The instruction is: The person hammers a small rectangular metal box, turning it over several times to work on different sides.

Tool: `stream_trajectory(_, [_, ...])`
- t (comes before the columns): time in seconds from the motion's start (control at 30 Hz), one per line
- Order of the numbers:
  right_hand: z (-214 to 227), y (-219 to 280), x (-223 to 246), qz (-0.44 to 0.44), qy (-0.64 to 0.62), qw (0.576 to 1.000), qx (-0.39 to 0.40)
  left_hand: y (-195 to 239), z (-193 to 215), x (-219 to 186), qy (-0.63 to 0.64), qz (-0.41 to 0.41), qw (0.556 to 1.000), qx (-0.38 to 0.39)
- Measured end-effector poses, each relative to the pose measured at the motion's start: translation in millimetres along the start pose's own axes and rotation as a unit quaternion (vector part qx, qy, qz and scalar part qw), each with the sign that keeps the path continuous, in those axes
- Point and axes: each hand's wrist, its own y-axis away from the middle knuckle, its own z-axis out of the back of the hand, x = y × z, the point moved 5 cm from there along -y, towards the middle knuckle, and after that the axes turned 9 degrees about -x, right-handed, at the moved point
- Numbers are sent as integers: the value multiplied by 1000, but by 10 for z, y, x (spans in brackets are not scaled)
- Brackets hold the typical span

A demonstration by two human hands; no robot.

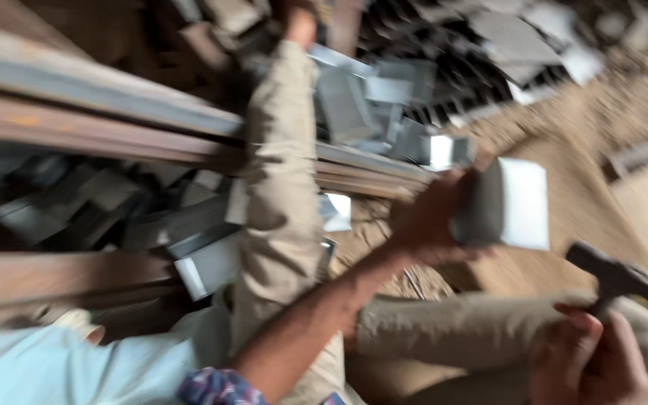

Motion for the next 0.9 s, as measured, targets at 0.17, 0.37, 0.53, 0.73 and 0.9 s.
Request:
stream_trajectory(0.17, [-126, -194, -557, -27, 3, 1000, 12, 15, -1, -59, -40, 0, 999, -28])
stream_trajectory(0.37, [-484, -411, -856, -224, -185, 957, 17, 56, 7, -43, -39, 2, 999, -18])
stream_trajectory(0.53, [-518, -436, -908, -302, -187, 934, 27, 42, 25, -93, 3, 22, 1000, -18])
stream_trajectory(0.73, [-564, -341, -1305, -377, -301, 875, 38, 52, 225, -195, 149, 43, 987, -28])
stream_trajectory(0.9, [-786, -299, -1559, -424, -433, 793, 66, 156, 298, -242, 313, 239, 919, 9])
